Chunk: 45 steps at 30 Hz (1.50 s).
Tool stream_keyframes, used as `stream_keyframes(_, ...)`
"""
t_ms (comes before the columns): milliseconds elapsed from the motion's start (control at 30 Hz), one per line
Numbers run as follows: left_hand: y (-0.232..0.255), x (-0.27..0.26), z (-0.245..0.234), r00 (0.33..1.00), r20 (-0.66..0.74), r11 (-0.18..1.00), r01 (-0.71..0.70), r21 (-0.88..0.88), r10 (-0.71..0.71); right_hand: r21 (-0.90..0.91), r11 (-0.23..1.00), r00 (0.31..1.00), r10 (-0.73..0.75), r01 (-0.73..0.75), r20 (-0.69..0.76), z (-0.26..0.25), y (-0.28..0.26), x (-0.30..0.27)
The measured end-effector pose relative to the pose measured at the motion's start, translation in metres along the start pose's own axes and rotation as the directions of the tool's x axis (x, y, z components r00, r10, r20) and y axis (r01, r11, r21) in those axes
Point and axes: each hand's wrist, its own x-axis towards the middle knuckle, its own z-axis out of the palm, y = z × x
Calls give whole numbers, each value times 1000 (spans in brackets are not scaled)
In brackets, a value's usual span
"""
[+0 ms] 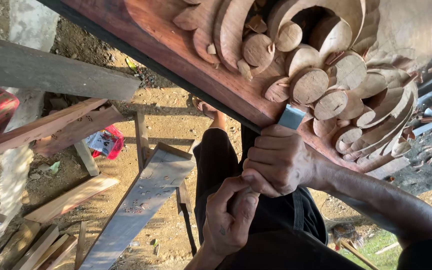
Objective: The person is carving decorative floral patterns into a wooden plank using a chisel and a hammer.
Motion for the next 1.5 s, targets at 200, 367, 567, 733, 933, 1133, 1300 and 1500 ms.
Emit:
stream_keyframes(200,10,-1,-3,999,-26,995,30,96,-28,47,998,999,-30,30,17,-4,0,5)
stream_keyframes(367,10,10,-5,1000,-23,993,15,115,-13,59,998,1000,13,-13,-4,0,0,5)
stream_keyframes(567,6,12,-10,997,23,988,-70,136,67,-39,999,995,-5,1,-95,5,1,0)
stream_keyframes(733,25,-1,-14,956,236,915,-245,321,173,-268,957,935,-189,107,-301,-9,-34,-37)
stream_keyframes(933,31,-8,3,884,453,927,-70,367,-112,-92,945,924,280,-313,-261,1,-77,-104)
stream_keyframes(1133,28,-24,2,902,393,928,19,373,-176,14,984,960,178,-179,-217,-4,-47,-80)
stream_keyframes(1300,1,-23,-14,996,57,960,44,276,-62,133,990,997,-42,52,-72,5,-14,-24)
stream_keyframes(1500,1,-17,-11,998,21,974,58,217,-64,20,999,994,-42,44,-103,28,-8,-24)
